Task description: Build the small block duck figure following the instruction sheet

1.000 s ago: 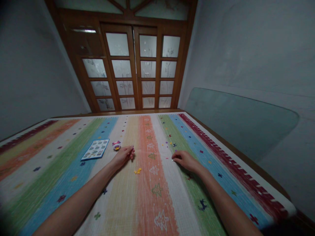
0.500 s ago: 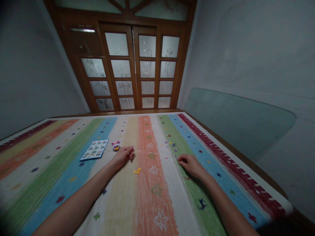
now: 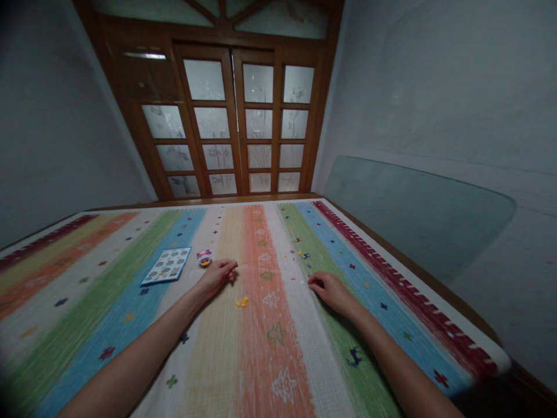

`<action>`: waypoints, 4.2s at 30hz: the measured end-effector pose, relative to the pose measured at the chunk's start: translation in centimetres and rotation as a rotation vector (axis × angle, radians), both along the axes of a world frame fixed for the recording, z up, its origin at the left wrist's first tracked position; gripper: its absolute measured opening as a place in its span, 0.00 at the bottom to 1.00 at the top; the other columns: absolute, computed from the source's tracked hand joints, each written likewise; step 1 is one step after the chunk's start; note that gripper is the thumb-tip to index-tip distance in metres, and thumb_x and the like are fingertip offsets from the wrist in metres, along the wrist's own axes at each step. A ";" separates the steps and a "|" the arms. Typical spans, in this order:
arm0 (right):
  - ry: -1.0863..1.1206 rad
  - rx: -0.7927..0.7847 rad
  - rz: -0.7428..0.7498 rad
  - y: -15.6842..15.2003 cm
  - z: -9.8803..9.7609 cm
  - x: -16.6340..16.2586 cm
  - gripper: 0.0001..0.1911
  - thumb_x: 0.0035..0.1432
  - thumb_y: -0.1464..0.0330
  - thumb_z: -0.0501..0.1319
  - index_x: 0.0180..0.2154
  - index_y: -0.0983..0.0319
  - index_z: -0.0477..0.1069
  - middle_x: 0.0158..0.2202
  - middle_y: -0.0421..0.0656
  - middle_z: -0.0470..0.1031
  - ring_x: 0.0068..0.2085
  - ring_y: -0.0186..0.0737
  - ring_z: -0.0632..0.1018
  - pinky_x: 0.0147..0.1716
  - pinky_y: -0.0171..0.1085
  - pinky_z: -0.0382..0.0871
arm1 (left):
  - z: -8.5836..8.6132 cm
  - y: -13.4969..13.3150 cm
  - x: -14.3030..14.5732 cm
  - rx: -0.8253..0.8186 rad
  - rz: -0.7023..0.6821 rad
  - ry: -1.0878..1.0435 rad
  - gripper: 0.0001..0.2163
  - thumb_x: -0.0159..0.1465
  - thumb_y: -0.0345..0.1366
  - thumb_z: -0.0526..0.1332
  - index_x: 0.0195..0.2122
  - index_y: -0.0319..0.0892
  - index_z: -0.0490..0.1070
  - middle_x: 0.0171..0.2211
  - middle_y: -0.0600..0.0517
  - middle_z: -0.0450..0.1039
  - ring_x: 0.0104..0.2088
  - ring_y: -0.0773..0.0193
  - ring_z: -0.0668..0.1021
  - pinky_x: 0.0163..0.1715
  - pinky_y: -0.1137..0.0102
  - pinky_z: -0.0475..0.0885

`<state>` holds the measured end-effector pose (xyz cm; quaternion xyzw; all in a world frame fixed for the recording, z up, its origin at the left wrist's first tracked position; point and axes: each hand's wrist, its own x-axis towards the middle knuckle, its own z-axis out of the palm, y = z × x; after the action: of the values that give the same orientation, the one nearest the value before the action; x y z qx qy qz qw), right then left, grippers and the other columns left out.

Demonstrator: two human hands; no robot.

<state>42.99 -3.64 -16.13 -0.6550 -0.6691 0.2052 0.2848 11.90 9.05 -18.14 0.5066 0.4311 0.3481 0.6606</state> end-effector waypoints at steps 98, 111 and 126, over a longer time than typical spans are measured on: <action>0.118 0.105 -0.101 4.2 -1.0 2.4 0.08 0.45 0.65 0.59 0.25 0.62 0.75 0.26 0.44 0.79 0.29 0.43 0.77 0.31 0.38 0.71 | 2.2 -1.5 0.3 -0.041 0.107 -0.201 0.07 0.46 0.24 0.69 0.26 0.34 0.73 0.20 0.51 0.74 0.20 0.71 0.74 0.26 0.73 0.72; 0.090 0.103 -0.051 4.0 -0.7 3.1 0.05 0.44 0.68 0.62 0.23 0.62 0.75 0.26 0.44 0.79 0.31 0.43 0.78 0.34 0.38 0.71 | 2.0 -1.4 0.2 -0.023 0.091 -0.208 0.08 0.46 0.26 0.70 0.26 0.34 0.73 0.20 0.51 0.74 0.20 0.70 0.74 0.26 0.73 0.71; 0.020 0.140 -0.101 4.4 -1.6 3.0 0.08 0.47 0.68 0.59 0.28 0.63 0.76 0.28 0.44 0.79 0.30 0.43 0.78 0.33 0.39 0.71 | 1.7 -1.2 0.2 -0.018 0.085 -0.211 0.10 0.44 0.30 0.72 0.24 0.34 0.72 0.20 0.52 0.73 0.20 0.71 0.74 0.26 0.73 0.71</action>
<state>46.00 0.77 -17.75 -0.6643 -0.6450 0.1499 0.3467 12.08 7.89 -16.47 0.4425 0.3831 0.4232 0.6916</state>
